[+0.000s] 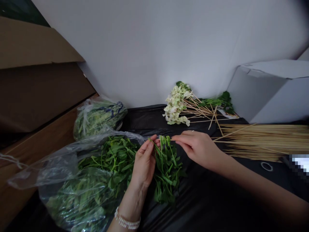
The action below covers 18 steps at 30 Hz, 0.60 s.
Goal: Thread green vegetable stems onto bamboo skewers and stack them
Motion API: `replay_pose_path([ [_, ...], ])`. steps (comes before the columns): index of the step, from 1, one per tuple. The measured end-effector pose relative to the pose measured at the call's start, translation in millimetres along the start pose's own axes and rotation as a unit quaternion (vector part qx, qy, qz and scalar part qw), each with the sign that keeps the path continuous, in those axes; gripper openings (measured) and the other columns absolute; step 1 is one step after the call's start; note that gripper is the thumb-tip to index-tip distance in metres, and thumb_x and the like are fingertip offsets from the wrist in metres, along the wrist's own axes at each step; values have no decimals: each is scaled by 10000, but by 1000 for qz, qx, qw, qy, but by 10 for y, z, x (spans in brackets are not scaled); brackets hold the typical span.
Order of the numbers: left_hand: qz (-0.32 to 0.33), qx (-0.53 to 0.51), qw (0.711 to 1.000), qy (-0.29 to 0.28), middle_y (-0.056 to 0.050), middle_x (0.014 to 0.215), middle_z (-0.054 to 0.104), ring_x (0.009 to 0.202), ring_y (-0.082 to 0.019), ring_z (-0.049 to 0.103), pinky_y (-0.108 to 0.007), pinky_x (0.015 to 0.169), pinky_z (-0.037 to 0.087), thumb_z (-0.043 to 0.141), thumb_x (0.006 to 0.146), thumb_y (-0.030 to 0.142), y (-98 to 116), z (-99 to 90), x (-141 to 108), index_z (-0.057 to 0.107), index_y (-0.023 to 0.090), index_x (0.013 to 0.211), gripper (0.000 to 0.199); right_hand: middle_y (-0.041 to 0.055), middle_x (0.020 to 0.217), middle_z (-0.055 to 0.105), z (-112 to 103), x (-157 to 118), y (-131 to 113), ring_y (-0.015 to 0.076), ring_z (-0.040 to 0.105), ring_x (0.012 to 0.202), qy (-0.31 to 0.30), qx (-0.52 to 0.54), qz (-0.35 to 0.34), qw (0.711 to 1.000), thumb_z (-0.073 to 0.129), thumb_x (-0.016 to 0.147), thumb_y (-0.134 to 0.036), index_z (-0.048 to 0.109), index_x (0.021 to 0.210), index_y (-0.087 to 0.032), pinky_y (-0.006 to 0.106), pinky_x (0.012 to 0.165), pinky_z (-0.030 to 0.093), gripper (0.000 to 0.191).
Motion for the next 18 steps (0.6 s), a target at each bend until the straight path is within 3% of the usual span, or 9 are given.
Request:
replay_pose_path([
  [5, 5, 15, 1000, 2, -10, 812, 747, 736, -100, 670, -228, 809, 510, 831, 683, 223, 18, -15, 1, 720, 174, 1052, 389, 55, 924, 719, -25, 1, -47, 175, 656, 859, -1, -1, -4, 1000, 487, 948, -187, 720, 1069, -207, 306, 784, 498, 263],
  [10, 20, 27, 999, 2, -4, 841, 748, 754, -108, 677, -232, 791, 516, 850, 652, 227, 36, -13, -10, 735, 179, 890, 269, 46, 909, 715, -35, 1, -66, 170, 650, 841, 7, -5, -12, 1000, 477, 954, -194, 717, 1080, -213, 296, 765, 492, 271],
  [15, 12, 46, 999, 13, -44, 932, 763, 870, -164, 690, -277, 851, 517, 871, 611, 256, 24, -24, -15, 766, 169, 864, 287, 51, 912, 711, -23, -6, -83, 169, 645, 849, 3, -10, -15, 1000, 476, 956, -190, 720, 1072, -210, 293, 775, 484, 271],
  [18, 16, 46, 999, 15, -45, 940, 760, 838, -153, 681, -270, 832, 522, 867, 617, 266, 33, -26, -19, 773, 166, 854, 274, 53, 909, 708, -23, -8, -88, 173, 647, 839, 1, -15, -14, 1000, 476, 956, -189, 715, 1081, -202, 297, 764, 487, 270],
])
Point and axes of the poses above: each hand's wrist, its own x-axis towards the middle knuckle, its own z-axis out of the palm, y = z × x, the point moved 8 cm from there along x, towards the middle knuckle
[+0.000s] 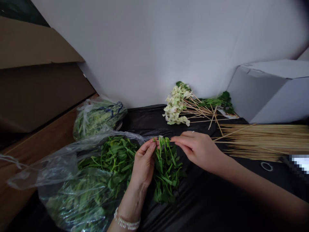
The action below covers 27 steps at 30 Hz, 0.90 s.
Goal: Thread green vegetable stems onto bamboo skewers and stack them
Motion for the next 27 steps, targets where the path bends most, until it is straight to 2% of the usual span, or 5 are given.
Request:
replay_pose_path([
  [6, -16, 4, 1000, -24, -43, 883, 741, 740, -111, 644, -219, 744, 509, 819, 698, 278, -21, 43, -20, 766, 142, 908, 257, 54, 903, 706, 2, -4, -2, 175, 649, 842, -1, -1, -1, 1000, 479, 954, -184, 718, 1067, -199, 302, 770, 493, 265],
  [12, -13, -13, 1000, -13, 4, 735, 706, 640, -77, 609, -193, 672, 494, 842, 668, 250, -18, 12, -3, 741, 165, 925, 289, 52, 901, 708, -13, -3, -1, 180, 655, 846, 2, 3, 1, 1000, 490, 947, -180, 721, 1066, -195, 308, 772, 498, 260],
  [27, -17, -2, 1000, -3, -10, 755, 708, 641, -78, 605, -182, 638, 504, 861, 633, 273, -21, -2, 2, 753, 147, 886, 303, 48, 900, 708, 20, -6, 19, 181, 658, 837, -2, -1, 5, 1000, 488, 948, -188, 717, 1067, -207, 310, 762, 499, 259],
])
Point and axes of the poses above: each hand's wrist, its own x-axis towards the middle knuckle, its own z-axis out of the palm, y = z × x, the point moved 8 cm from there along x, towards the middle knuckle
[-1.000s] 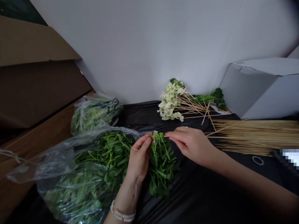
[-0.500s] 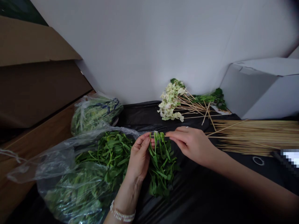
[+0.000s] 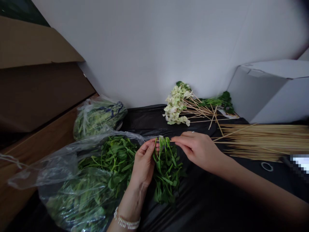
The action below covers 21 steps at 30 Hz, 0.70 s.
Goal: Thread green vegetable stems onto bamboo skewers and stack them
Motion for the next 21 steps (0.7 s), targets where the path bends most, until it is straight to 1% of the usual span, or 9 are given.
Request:
replay_pose_path([
  [4, -3, -2, 1000, -6, -1, 745, 703, 608, -55, 578, -159, 612, 489, 870, 618, 274, -6, 21, 2, 763, 141, 872, 307, 48, 901, 712, 3, 0, -2, 181, 664, 843, -1, 0, 5, 1000, 493, 946, -188, 724, 1052, -213, 310, 768, 501, 255],
  [11, 9, 4, 1000, -6, 0, 756, 723, 616, -48, 585, -145, 632, 493, 885, 589, 236, 7, 20, 5, 771, 141, 861, 309, 44, 906, 715, -6, -3, 14, 177, 666, 844, 3, 7, 12, 1000, 497, 943, -188, 724, 1056, -216, 306, 773, 506, 255],
  [15, -12, -26, 1000, 8, -16, 791, 740, 661, -74, 628, -167, 657, 512, 883, 592, 235, -13, -4, 17, 769, 137, 858, 305, 46, 903, 713, -4, -3, 18, 179, 665, 845, 5, 7, 12, 1000, 498, 941, -184, 725, 1055, -212, 311, 778, 506, 256],
  [18, -25, -43, 998, 28, -26, 809, 753, 709, -103, 664, -184, 674, 524, 883, 582, 206, -28, -29, 17, 768, 136, 836, 287, 50, 903, 712, 6, -2, 14, 177, 664, 845, 3, 10, 11, 1000, 497, 941, -184, 727, 1047, -210, 306, 781, 505, 255],
  [21, -33, -53, 997, 36, -30, 810, 761, 717, -114, 677, -194, 685, 533, 879, 580, 179, -37, -32, 8, 769, 137, 827, 274, 51, 910, 712, 11, -2, 14, 173, 664, 852, 2, 10, 10, 1000, 494, 945, -185, 727, 1053, -215, 302, 788, 503, 258],
])
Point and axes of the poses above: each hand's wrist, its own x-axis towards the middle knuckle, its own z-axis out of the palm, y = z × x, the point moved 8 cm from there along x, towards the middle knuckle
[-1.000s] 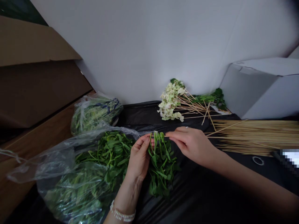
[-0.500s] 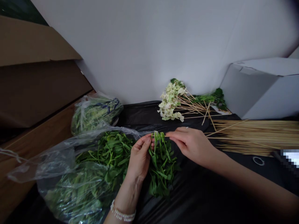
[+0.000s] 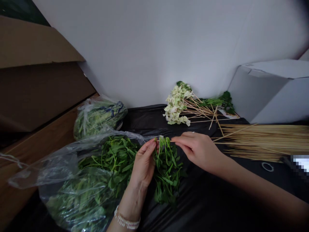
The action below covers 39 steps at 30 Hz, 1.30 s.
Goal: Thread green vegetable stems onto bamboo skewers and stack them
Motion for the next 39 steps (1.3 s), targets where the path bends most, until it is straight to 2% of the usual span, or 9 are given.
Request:
replay_pose_path([
  [10, -11, 6, 1000, 1, -29, 826, 770, 732, -118, 689, -199, 711, 535, 859, 608, 163, -5, 6, -6, 770, 148, 834, 243, 48, 900, 712, -14, -6, -6, 182, 663, 834, 4, -3, 0, 1000, 489, 945, -194, 728, 1050, -211, 314, 767, 506, 262],
  [19, -11, 15, 1000, -1, -26, 818, 772, 726, -115, 685, -203, 714, 528, 884, 571, 182, -9, -3, -9, 772, 148, 843, 296, 46, 909, 715, 12, -6, -15, 172, 659, 848, -7, -6, 0, 1000, 475, 951, -189, 730, 1060, -228, 306, 767, 496, 280],
  [26, -17, 27, 999, 7, -31, 795, 769, 693, -113, 680, -209, 705, 526, 870, 579, 156, -5, -27, 3, 774, 142, 825, 264, 52, 874, 704, -1, -10, -49, 185, 652, 824, -3, -26, -10, 1000, 480, 946, -178, 731, 1068, -213, 312, 732, 490, 281],
  [39, -46, 33, 998, -12, -45, 781, 772, 681, -137, 690, -230, 707, 542, 839, 604, 114, -31, 4, 5, 772, 137, 781, 190, 50, 879, 703, 32, -35, -84, 182, 649, 818, 2, -31, -22, 999, 489, 939, -154, 722, 1065, -206, 293, 723, 481, 270],
])
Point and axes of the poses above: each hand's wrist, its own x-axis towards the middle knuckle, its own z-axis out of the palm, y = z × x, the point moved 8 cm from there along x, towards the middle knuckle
